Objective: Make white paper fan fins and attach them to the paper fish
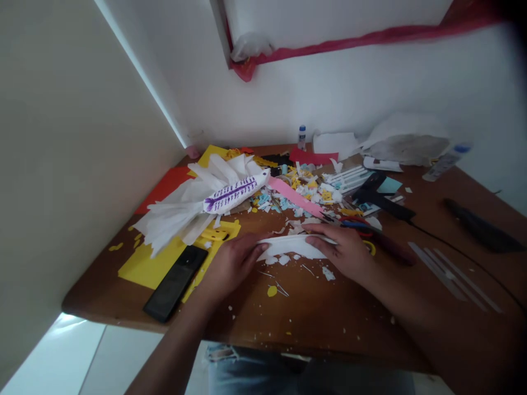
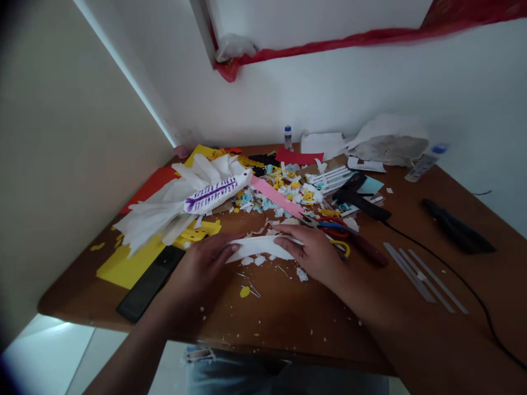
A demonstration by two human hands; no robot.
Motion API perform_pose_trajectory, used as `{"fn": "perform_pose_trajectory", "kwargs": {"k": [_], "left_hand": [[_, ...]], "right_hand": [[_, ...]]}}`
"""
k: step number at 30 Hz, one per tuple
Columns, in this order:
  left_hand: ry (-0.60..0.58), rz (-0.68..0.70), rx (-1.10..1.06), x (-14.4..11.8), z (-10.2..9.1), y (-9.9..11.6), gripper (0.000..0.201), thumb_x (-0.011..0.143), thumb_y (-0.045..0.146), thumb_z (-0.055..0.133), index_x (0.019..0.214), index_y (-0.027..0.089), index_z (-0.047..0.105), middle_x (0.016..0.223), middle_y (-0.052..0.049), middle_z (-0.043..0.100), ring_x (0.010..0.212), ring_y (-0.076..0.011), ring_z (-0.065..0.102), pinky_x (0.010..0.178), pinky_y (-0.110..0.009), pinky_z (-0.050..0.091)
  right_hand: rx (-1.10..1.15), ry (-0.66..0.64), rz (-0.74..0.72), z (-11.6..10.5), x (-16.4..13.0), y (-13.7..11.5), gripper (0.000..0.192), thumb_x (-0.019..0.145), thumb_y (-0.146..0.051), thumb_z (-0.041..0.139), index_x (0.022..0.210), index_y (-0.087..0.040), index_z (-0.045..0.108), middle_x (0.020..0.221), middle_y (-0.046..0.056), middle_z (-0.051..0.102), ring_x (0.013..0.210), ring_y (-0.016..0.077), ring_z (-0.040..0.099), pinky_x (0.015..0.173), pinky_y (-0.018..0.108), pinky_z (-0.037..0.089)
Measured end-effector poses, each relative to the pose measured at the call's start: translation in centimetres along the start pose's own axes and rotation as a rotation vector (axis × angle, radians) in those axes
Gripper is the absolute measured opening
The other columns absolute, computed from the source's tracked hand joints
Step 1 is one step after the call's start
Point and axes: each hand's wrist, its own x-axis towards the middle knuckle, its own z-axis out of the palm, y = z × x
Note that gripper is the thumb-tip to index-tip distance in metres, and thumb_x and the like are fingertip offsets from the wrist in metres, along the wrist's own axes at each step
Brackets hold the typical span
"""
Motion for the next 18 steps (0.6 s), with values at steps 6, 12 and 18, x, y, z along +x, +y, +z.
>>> {"fn": "perform_pose_trajectory", "kwargs": {"k": [6, 12, 18], "left_hand": [[-0.169, -0.142, -0.161, 0.9, -0.4, -1.5, 0.036, 0.107, 0.054, 0.062, 0.123, 0.026, 0.078, 0.114, -0.003, 0.084, 0.094, -0.0222, 0.079, 0.081, -0.031, 0.061], [-0.004, 0.086, 0.122, 0.9, 1.7, -4.2, 0.023, 0.107, 0.038, 0.066, 0.114, 0.023, 0.081, 0.106, -0.008, 0.083, 0.096, -0.0247, 0.077, 0.088, -0.037, 0.06], [-0.013, 0.273, 0.295, -0.2, 1.8, -4.3, 0.024, 0.11, 0.027, 0.059, 0.122, 0.025, 0.08, 0.121, -0.01, 0.082, 0.11, -0.0249, 0.075, 0.097, -0.042, 0.059]], "right_hand": [[0.091, -0.238, 0.132, -0.7, 0.3, 2.1, 0.035, 0.098, -0.047, 0.077, 0.128, -0.028, 0.082, 0.126, 0.005, 0.085, 0.107, 0.0273, 0.082, 0.093, 0.038, 0.066], [-0.293, -0.262, -0.204, 0.3, 0.1, 4.2, 0.027, 0.11, -0.028, 0.06, 0.127, -0.024, 0.08, 0.115, 0.01, 0.083, 0.106, 0.0274, 0.074, 0.096, 0.045, 0.06], [-0.482, -0.29, -0.381, 0.0, 0.1, 3.5, 0.023, 0.106, -0.014, 0.06, 0.117, -0.023, 0.078, 0.113, 0.01, 0.077, 0.105, 0.0277, 0.067, 0.092, 0.043, 0.056]]}}
